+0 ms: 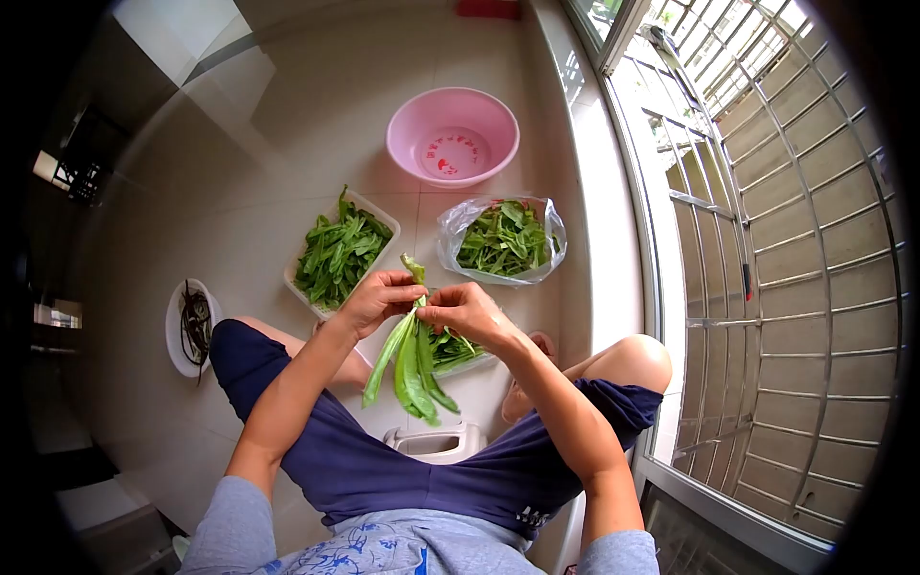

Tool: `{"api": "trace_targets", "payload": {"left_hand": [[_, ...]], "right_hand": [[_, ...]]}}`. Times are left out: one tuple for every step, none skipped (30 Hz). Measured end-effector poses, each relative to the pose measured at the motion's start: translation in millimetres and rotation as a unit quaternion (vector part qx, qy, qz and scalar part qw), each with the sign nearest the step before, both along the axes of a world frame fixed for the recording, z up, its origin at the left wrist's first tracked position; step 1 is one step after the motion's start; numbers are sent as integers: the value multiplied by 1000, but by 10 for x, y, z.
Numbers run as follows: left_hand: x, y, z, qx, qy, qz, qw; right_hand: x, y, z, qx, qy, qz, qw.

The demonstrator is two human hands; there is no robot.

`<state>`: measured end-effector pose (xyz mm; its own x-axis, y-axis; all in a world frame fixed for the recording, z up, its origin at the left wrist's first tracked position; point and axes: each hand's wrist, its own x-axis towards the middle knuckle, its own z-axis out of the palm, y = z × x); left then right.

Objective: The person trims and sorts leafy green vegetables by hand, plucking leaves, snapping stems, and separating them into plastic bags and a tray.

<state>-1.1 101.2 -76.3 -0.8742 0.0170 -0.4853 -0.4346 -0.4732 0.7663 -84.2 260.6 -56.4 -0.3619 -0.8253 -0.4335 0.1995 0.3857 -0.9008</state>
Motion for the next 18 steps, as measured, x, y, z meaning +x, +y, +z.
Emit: {"api": "trace_targets", "payload": {"left_hand": [[-3,-8,1,1,0,-2,1000],[-5,-17,3,-3,-6,-3,1000],[-6,-22,7,-6,-13,-4,1000],[-6,-22,29,-5,-19,-8,1000],[-4,-18,29,-5,-19,-10,1000],[-3,-13,28,-5,-19,-11,1000],[-2,-9,26,-5,-19,-13,1000],[0,-5,23,-5,-19,-15,1000],[2,-4,19,-10,-14,-26,1000],[2,-1,17,-15,-8,-37,999],[0,4,20,-15,-8,-38,999],[-3,8,31,-11,-3,-42,999],[-3,8,36,-7,2,-47,999],[-3,0,20,-7,2,-48,999],[-4,-11,-3,4,6,-51,999],[-5,-21,-15,15,10,-55,998],[-4,-27,-16,15,10,-57,998],[-2,-29,3,23,17,-56,998]], "right_hand": [[-8,0,6,1,0,-2,1000],[-8,-4,20,-1,13,4,1000],[-4,-7,26,-2,25,10,1000],[3,-11,22,-1,25,8,1000],[12,-18,15,-5,47,4,999],[19,-23,10,-9,69,1,998],[26,-25,6,-8,69,-1,998],[31,-24,3,-3,122,6,993],[34,-24,1,3,174,13,985],[32,-22,5,4,175,12,985],[28,-19,11,-4,193,20,981],[25,-17,16,-12,211,28,977],[24,-16,-10,-12,211,27,977],[23,-14,-60,-23,145,12,989],[22,-10,-77,-35,78,-5,996],[12,-3,-75,-34,79,-6,996],[-5,-1,-55,-29,31,-5,999],[-19,2,-31,-23,-16,-3,1000]]}}
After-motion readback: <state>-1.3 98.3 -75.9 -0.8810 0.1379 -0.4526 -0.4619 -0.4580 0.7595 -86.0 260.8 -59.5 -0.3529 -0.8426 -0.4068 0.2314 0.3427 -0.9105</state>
